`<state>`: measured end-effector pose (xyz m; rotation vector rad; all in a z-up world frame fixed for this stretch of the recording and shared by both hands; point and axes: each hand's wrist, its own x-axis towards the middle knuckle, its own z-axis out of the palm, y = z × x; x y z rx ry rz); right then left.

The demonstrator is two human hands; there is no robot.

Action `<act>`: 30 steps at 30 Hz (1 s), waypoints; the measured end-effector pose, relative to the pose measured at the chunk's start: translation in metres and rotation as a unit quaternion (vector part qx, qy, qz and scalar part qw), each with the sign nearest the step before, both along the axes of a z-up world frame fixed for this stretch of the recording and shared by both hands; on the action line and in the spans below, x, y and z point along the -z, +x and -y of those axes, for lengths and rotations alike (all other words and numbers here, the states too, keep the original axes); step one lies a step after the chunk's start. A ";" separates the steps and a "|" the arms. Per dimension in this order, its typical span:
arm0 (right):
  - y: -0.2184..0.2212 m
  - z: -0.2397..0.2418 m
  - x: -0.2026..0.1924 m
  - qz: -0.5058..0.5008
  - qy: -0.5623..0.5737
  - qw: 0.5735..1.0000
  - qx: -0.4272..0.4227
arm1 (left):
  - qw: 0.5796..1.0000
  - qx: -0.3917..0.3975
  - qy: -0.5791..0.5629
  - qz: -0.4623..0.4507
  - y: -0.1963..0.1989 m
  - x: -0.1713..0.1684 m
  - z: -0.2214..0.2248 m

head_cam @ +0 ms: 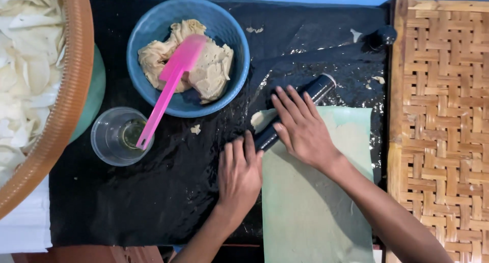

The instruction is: Flattening food paste or seeds into chips using a rolling pin on a prepared surface.

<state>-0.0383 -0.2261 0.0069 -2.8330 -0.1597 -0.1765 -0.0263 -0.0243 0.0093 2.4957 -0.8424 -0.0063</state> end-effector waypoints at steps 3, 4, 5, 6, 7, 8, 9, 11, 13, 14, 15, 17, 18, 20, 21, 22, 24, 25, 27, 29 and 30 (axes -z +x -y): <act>0.026 -0.001 0.006 0.005 -0.001 1.000 -0.007 | 1.000 -0.011 0.005 0.019 0.010 0.005 -0.001; 0.033 -0.003 0.007 0.001 0.001 1.000 -0.006 | 1.000 -0.010 0.007 0.015 0.011 0.005 -0.001; 0.040 -0.005 0.008 0.001 -0.008 1.000 -0.020 | 1.000 -0.015 0.016 0.021 0.012 0.005 -0.003; 0.050 -0.006 0.008 0.004 -0.018 0.999 -0.035 | 0.999 -0.021 0.023 0.030 0.015 0.004 -0.003; 0.057 -0.008 0.009 0.003 -0.017 0.999 -0.033 | 0.999 -0.019 0.025 0.029 0.017 0.005 -0.004; 0.065 -0.010 0.010 0.008 -0.024 0.999 -0.042 | 0.999 -0.025 0.034 0.019 0.017 0.006 -0.005; 0.072 -0.013 0.011 0.013 -0.032 0.998 -0.051 | 0.999 -0.032 0.043 0.009 0.018 0.006 -0.006; 0.084 -0.017 0.012 0.008 -0.058 0.997 -0.057 | 0.998 -0.041 0.048 0.022 0.018 0.003 -0.008; 0.094 -0.021 0.011 0.006 -0.086 0.994 -0.062 | 0.997 -0.050 0.050 0.040 0.019 0.002 -0.010; 0.100 -0.022 0.010 -0.007 -0.082 0.995 -0.058 | 0.997 -0.052 0.047 0.042 0.020 0.003 -0.011; 0.105 -0.023 0.009 -0.021 -0.079 0.995 -0.053 | 0.997 -0.053 0.043 0.045 0.021 0.004 -0.012; 0.110 -0.022 0.018 -0.011 -0.056 0.997 -0.047 | 0.997 -0.057 0.040 0.020 0.029 0.008 -0.017; 0.113 -0.020 0.023 -0.006 -0.034 0.999 -0.040 | 0.998 -0.059 0.036 -0.010 0.034 0.010 -0.018; 0.109 -0.010 0.021 0.015 -0.007 0.999 -0.047 | 0.999 -0.046 0.010 -0.026 0.044 0.018 -0.023; 0.107 -0.006 0.021 0.031 0.022 0.998 -0.057 | 0.998 -0.035 -0.013 -0.046 0.049 0.023 -0.027; 0.098 0.004 0.011 0.034 0.020 0.998 -0.059 | 0.998 -0.037 -0.015 -0.043 0.052 0.025 -0.029; 0.080 0.024 -0.007 0.066 0.114 0.991 0.011 | 0.991 -0.035 -0.092 -0.088 0.056 0.029 -0.033; 0.065 0.030 -0.013 0.066 0.112 0.991 0.008 | 0.991 -0.037 -0.094 -0.088 0.055 0.028 -0.035; 0.037 0.044 -0.026 0.062 0.141 0.986 0.063 | 0.978 -0.074 -0.115 -0.157 0.055 0.027 -0.035; 0.013 0.051 -0.020 0.057 0.131 0.987 0.078 | 0.982 -0.075 -0.112 -0.133 0.039 0.022 -0.034; 0.000 0.053 -0.015 0.051 0.127 0.986 0.092 | 0.985 -0.080 -0.105 -0.109 0.031 0.020 -0.034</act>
